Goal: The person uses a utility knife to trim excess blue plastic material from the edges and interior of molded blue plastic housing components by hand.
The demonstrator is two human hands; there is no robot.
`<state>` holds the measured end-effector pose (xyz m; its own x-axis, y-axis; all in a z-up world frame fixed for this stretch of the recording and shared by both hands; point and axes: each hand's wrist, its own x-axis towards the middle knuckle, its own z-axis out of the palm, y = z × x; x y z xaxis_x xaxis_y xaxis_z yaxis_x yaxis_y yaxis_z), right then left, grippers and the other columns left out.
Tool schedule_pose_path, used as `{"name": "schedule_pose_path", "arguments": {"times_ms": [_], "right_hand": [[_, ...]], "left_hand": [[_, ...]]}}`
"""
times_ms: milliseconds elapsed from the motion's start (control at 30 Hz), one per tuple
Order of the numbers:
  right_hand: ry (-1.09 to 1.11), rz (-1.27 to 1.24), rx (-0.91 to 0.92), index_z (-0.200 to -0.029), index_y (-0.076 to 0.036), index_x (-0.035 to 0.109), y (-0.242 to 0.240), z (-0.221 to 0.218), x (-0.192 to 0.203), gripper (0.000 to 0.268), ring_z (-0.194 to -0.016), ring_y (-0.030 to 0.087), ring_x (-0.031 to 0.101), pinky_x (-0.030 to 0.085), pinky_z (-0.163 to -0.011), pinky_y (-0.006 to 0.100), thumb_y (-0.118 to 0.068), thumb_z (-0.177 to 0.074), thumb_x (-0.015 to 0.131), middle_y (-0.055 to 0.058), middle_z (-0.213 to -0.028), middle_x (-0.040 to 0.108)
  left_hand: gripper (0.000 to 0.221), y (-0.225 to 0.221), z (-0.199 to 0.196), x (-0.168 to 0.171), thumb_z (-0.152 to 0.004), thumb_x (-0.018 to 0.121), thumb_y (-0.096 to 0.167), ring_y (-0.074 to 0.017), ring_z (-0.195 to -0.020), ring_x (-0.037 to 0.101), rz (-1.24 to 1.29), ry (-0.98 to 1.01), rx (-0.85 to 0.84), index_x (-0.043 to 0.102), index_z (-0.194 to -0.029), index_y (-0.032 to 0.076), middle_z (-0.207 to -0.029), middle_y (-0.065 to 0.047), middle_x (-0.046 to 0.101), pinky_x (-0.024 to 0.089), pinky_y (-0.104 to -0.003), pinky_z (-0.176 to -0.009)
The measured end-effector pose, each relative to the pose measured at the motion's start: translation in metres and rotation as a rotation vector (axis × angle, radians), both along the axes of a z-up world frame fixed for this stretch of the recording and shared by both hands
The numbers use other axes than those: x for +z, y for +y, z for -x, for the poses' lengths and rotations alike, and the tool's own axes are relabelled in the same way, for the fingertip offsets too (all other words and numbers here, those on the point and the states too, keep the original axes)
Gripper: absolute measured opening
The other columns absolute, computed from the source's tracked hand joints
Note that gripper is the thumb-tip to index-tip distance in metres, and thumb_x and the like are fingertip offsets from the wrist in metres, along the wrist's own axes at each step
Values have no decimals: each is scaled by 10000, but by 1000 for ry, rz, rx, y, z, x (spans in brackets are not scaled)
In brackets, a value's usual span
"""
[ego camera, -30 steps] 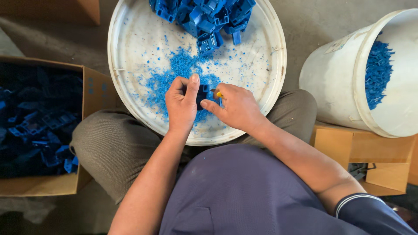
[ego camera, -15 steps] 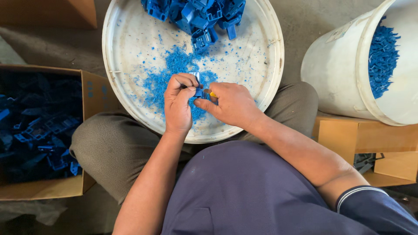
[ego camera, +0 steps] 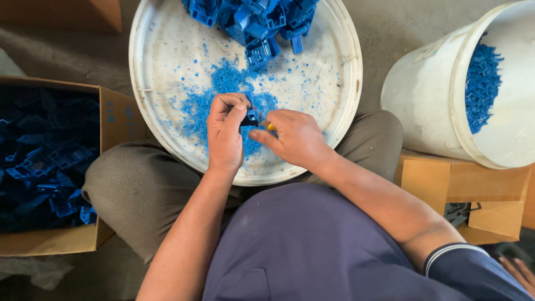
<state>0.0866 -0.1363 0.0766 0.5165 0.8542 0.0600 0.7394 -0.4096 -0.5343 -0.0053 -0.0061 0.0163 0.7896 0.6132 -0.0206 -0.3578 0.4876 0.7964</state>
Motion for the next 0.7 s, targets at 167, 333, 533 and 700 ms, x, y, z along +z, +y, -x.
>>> {"name": "schedule_pose_path", "arguments": {"times_ms": [167, 333, 533, 700], "right_hand": [[75, -10, -66, -973, -45, 680, -2, -4, 12, 553, -614, 285, 591, 487, -587, 414, -494, -727, 889, 106, -714, 586], [7, -36, 67, -980, -30, 654, 1, -2, 22, 692, -653, 268, 591, 494, -618, 404, -612, -672, 868, 94, -760, 586], [-82, 11, 98, -935, -30, 622, 2, -2, 20, 712, -731, 307, 622, 503, -659, 435, -668, -706, 839, 100, -771, 598], [-85, 3, 100, -939, -32, 617, 1, 0, 18, 698, -758, 314, 636, 513, -685, 441, -664, -733, 828, 105, -800, 618]], "left_hand": [[287, -1, -2, -6, -1042, 647, 293, -56, -761, 505, 16, 189, -10, 652, -900, 44, -854, -4, 625, 431, -249, -688], [345, -2, -3, -10, -1039, 646, 331, -36, -690, 486, -13, 248, -32, 641, -819, 65, -762, 20, 611, 421, -236, -622], [347, -2, -3, -10, -1029, 649, 339, -37, -668, 483, 5, 263, -58, 624, -802, 78, -742, 21, 602, 420, -241, -602], [347, -2, -4, -12, -1041, 651, 327, -32, -678, 453, -16, 239, -44, 605, -797, 85, -745, 35, 572, 400, -237, -607]]}}
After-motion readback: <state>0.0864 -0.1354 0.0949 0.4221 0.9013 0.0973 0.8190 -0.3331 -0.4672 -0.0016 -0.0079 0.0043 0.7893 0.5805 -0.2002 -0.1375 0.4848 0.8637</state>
